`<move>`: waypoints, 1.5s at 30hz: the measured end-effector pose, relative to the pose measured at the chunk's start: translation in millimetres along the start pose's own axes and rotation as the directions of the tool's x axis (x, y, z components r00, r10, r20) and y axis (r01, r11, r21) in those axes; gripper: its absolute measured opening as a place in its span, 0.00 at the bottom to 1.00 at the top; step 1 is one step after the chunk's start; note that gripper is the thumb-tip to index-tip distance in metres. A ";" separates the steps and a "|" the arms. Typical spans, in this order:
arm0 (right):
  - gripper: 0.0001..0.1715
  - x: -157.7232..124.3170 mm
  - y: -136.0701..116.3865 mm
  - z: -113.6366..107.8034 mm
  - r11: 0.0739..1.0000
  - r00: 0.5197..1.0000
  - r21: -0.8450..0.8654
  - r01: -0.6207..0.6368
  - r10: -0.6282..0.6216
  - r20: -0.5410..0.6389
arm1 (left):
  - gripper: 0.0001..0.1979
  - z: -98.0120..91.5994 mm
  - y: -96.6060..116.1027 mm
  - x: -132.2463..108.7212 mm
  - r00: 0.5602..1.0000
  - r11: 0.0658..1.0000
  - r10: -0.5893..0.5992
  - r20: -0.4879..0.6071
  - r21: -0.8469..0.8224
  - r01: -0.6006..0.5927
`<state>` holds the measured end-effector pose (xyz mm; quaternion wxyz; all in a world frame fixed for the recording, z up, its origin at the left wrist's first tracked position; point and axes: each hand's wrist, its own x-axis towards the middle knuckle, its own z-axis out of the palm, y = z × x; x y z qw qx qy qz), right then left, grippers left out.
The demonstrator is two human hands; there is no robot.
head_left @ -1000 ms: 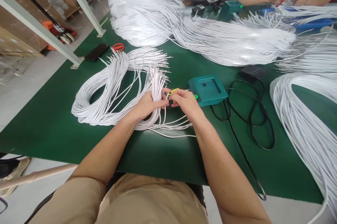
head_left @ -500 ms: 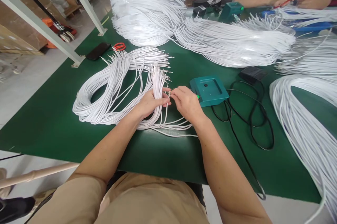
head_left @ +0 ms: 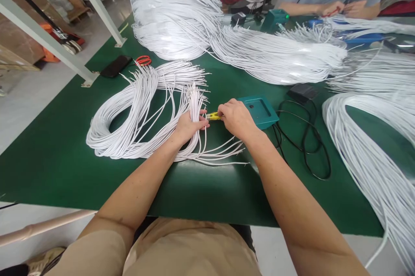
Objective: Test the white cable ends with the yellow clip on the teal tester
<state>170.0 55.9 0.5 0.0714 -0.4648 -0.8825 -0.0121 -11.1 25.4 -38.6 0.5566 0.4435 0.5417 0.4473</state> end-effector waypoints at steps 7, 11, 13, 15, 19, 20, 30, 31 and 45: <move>0.11 2.3 -0.9 2.4 0.999 0.999 0.012 -0.045 0.046 -0.012 | 0.22 -1.1 -2.3 6.4 0.998 0.977 0.045 -0.039 0.210 -0.036; 0.12 3.8 -1.9 2.1 0.998 0.998 0.022 -0.063 0.063 -0.009 | 0.21 -4.1 -4.6 9.0 0.998 0.950 0.062 -0.025 0.307 -0.051; 0.12 2.0 -2.1 1.5 0.998 0.998 0.035 -0.059 0.059 -0.010 | 0.21 -4.5 -4.4 8.7 0.997 0.947 0.072 -0.017 0.314 -0.063; 0.11 -3.0 -1.3 1.5 0.997 0.995 0.027 -0.071 0.072 -0.069 | 0.20 -4.1 -3.9 8.0 0.998 0.952 0.065 -0.023 0.301 -0.055; 0.20 -18.0 4.6 5.8 0.944 0.902 -0.039 -0.327 0.300 -0.310 | 0.23 -3.3 -2.6 6.5 1.000 0.961 0.015 -0.008 0.276 -0.012; 0.23 -21.2 6.4 7.8 0.920 0.873 -0.038 -0.390 0.356 -0.334 | 0.23 -3.4 -1.8 5.9 1.000 0.960 0.011 -0.005 0.280 -0.010; 0.24 -27.0 6.9 5.5 0.910 0.845 0.149 -0.388 0.415 -0.337 | 0.24 -6.4 10.5 -10.8 0.999 0.990 0.048 -0.009 0.135 -0.046; 0.23 -28.0 1.8 0.5 0.916 0.853 0.213 -0.341 0.396 -0.339 | 0.24 -5.3 10.5 -11.8 0.998 0.994 0.064 0.003 0.092 -0.064; 0.23 -33.0 -69.2 -2.9 0.937 0.949 0.311 -0.160 0.060 0.309 | 0.21 -16.3 17.0 -13.9 0.992 0.994 0.034 0.121 -0.107 -0.021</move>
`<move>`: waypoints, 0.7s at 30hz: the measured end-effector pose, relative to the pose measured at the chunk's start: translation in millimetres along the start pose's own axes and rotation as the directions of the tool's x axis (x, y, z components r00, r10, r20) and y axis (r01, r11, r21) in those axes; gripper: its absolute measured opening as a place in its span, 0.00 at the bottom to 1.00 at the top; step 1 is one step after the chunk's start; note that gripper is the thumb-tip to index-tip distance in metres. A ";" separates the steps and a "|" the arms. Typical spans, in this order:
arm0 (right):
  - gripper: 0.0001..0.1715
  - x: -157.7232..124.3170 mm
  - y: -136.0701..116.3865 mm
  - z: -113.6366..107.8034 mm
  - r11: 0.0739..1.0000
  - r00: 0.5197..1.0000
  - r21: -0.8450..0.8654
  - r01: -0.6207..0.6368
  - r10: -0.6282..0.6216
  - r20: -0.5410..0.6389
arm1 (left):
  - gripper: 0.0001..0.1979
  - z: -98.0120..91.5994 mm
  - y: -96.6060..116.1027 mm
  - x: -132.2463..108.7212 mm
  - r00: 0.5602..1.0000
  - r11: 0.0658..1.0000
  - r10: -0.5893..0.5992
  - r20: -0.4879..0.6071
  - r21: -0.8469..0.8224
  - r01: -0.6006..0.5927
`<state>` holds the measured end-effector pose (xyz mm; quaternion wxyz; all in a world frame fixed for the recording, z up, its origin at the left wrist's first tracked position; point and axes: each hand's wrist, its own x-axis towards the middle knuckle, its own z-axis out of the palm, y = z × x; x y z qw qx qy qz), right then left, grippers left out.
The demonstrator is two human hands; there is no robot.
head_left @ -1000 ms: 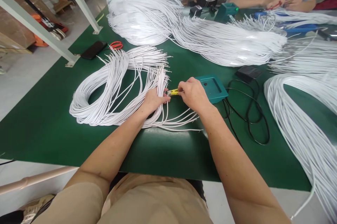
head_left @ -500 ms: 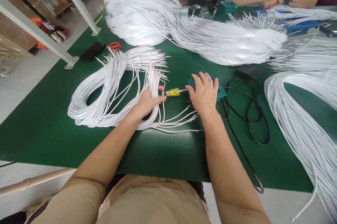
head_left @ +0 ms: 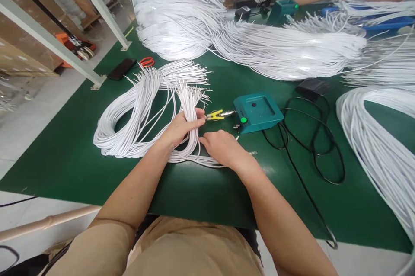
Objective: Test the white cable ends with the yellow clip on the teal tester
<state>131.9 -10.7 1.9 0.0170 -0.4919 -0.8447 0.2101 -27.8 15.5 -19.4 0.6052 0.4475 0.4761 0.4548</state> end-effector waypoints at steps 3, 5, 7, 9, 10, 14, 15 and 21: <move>0.20 3.2 4.9 -3.8 0.973 1.000 0.230 0.000 -0.005 0.018 | 0.23 -1.7 2.9 -1.1 0.998 0.999 -0.042 0.045 -0.006 0.043; 0.17 5.7 6.8 -4.9 0.942 0.999 0.332 0.046 -0.036 -0.037 | 0.24 -2.5 4.6 -1.7 0.996 0.998 -0.054 0.074 -0.018 0.055; 0.14 7.4 8.7 -5.2 0.926 0.997 0.373 0.061 -0.042 -0.060 | 0.24 -3.5 5.8 -1.8 0.994 0.998 -0.062 0.089 -0.028 0.065; 0.12 8.0 11.6 -5.7 0.920 0.999 0.392 0.027 -0.016 -0.031 | 0.24 -5.0 6.4 -1.4 0.995 0.997 -0.065 0.074 -0.033 0.067; 0.11 8.0 13.3 -6.2 0.915 1.000 0.404 0.009 -0.007 -0.005 | 0.24 -5.9 6.6 -1.0 0.996 0.997 -0.063 0.056 -0.040 0.065; 0.10 7.6 18.4 -8.6 0.888 0.998 0.459 -0.040 0.011 0.066 | 0.23 -6.7 6.1 1.0 0.999 0.994 -0.044 -0.013 -0.096 0.042; 0.10 7.6 18.5 -8.9 0.883 0.997 0.468 -0.048 0.016 0.072 | 0.23 -5.7 5.9 1.3 0.999 0.993 -0.047 -0.017 -0.109 0.045; 0.10 6.7 16.5 -11.5 0.859 0.993 0.510 -0.037 -0.025 0.114 | 0.21 4.4 2.7 0.7 0.997 0.989 -0.049 -0.066 -0.139 0.039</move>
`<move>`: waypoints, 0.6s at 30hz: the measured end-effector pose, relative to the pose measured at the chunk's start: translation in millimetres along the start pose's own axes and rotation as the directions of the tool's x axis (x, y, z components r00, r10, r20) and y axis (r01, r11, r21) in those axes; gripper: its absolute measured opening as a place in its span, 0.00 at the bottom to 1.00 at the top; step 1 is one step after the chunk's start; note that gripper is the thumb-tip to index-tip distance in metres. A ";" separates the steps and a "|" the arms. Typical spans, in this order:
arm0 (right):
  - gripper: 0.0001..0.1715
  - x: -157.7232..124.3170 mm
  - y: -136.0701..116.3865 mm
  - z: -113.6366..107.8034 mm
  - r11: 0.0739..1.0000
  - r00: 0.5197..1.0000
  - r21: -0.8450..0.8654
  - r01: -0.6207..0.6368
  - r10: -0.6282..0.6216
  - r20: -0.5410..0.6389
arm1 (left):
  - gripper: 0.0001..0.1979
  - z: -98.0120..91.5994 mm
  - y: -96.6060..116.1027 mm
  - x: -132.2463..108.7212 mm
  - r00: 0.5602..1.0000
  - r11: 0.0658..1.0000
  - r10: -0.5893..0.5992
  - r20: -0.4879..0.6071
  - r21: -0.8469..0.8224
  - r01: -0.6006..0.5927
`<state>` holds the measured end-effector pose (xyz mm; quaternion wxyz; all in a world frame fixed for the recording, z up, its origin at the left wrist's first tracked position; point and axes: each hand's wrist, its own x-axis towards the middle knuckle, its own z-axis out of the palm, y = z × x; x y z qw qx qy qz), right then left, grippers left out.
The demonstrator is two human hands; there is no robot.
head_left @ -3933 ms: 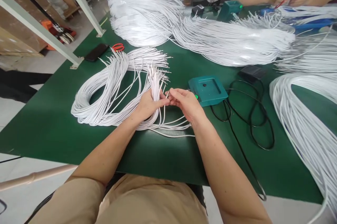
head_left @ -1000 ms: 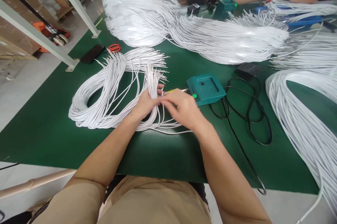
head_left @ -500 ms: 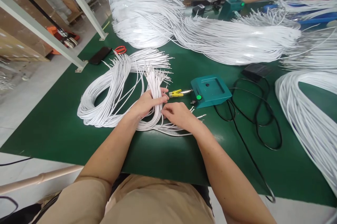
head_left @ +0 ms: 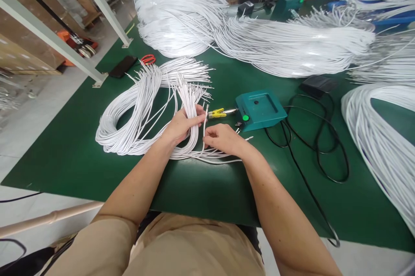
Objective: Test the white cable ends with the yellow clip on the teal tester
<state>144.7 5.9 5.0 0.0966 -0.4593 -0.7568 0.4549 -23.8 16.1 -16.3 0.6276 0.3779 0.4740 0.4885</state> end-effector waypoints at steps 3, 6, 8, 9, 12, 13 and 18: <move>0.07 0.4 1.7 -3.7 0.996 0.994 0.092 -0.013 0.022 -0.103 | 0.19 2.3 -2.7 -1.3 0.999 0.999 0.042 0.021 0.023 -0.042; 0.09 3.4 5.1 -6.6 0.940 0.935 0.341 0.021 0.102 -0.339 | 0.18 4.3 -4.0 -4.3 0.995 0.991 0.090 0.052 0.090 -0.094; 0.14 6.4 7.1 -6.1 0.877 0.904 0.473 0.080 0.137 -0.406 | 0.17 6.5 -3.3 -7.4 0.990 0.976 0.120 0.080 0.174 -0.132; 0.15 7.9 8.0 -5.1 0.849 0.897 0.516 0.111 0.138 -0.420 | 0.16 7.8 -2.6 -9.1 0.988 0.964 0.126 0.094 0.222 -0.145; 0.14 12.0 10.0 -0.4 0.774 0.881 0.601 0.198 0.128 -0.455 | 0.15 11.3 -0.4 -13.2 0.985 0.940 0.109 0.134 0.310 -0.146; 0.14 12.9 10.4 1.0 0.752 0.876 0.622 0.221 0.127 -0.465 | 0.15 12.0 -0.2 -13.8 0.985 0.942 0.098 0.139 0.307 -0.137; 0.10 14.3 9.9 4.1 0.669 0.872 0.699 0.253 0.155 -0.464 | 0.18 13.4 -2.7 -12.7 0.989 0.958 0.082 0.120 0.263 -0.112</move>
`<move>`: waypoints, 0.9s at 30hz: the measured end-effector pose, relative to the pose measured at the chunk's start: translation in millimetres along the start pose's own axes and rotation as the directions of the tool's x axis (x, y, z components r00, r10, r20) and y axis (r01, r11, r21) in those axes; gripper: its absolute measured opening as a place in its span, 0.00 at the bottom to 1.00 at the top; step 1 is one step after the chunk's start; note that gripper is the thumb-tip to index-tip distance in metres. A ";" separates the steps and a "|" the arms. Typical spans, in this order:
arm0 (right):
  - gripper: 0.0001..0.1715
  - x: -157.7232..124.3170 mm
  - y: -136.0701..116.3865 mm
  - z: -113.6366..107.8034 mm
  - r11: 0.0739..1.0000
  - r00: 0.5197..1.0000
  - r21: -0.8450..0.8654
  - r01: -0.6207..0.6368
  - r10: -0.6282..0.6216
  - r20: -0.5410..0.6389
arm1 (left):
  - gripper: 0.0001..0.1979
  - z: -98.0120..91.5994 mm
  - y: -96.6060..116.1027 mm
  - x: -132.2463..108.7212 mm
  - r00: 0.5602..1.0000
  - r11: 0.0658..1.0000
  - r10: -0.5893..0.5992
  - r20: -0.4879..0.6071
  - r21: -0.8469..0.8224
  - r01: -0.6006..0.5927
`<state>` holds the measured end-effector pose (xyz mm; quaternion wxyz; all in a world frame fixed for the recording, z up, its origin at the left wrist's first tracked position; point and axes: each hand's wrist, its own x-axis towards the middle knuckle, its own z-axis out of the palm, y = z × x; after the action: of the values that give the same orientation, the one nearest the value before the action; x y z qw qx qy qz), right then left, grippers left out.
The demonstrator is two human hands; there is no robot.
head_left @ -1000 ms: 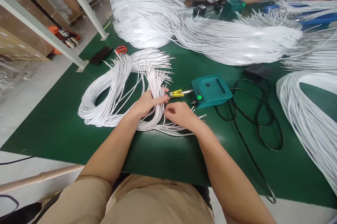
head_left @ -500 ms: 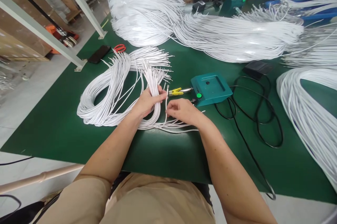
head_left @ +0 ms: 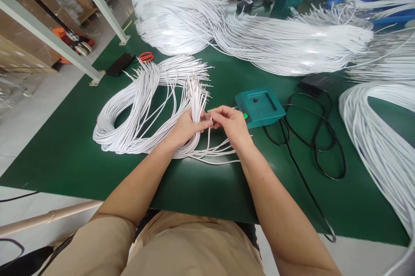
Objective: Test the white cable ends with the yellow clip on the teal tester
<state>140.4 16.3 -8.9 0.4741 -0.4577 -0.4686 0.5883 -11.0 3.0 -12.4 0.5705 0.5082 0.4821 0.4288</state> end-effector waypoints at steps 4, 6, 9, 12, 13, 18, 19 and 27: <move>0.09 0.2 1.2 1.6 0.975 0.993 0.187 -0.121 0.116 0.039 | 0.18 1.9 0.7 0.9 0.999 0.999 -0.003 -0.049 -0.035 0.001; 0.10 0.9 2.7 2.5 0.930 0.979 0.306 -0.204 0.188 0.080 | 0.19 3.1 2.9 0.6 0.997 0.999 -0.007 -0.071 -0.044 0.004; 0.14 2.1 3.5 2.9 0.877 0.958 0.387 -0.284 0.249 0.140 | 0.19 4.5 6.6 -0.5 0.997 0.999 -0.007 -0.073 -0.032 0.004; 0.15 2.6 1.8 1.7 0.877 0.955 0.379 -0.295 0.257 0.148 | 0.18 5.8 8.4 -2.0 0.999 1.000 -0.006 -0.042 0.005 0.006; 0.16 2.6 1.0 1.2 0.879 0.957 0.378 -0.289 0.253 0.144 | 0.17 6.4 8.6 -2.6 1.000 1.000 -0.008 -0.026 0.021 0.009; 0.20 2.1 -1.0 -1.3 0.896 0.953 0.341 -0.285 0.229 0.197 | 0.15 8.5 8.4 -4.4 1.000 0.996 0.003 0.008 0.087 -0.004; 0.21 2.0 -0.8 -2.1 0.899 0.949 0.328 -0.291 0.227 0.218 | 0.15 8.2 8.4 -4.5 1.000 0.996 0.006 0.002 0.089 -0.007; 0.20 2.8 1.2 -7.1 0.889 0.925 0.333 -0.315 0.208 0.319 | 0.16 -0.4 5.9 -2.8 1.000 0.997 0.027 -0.007 0.070 -0.026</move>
<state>146.9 19.7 -11.3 0.3994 -0.3310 -0.3408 0.7840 -11.9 1.0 -6.2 0.5447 0.5325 0.4923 0.4212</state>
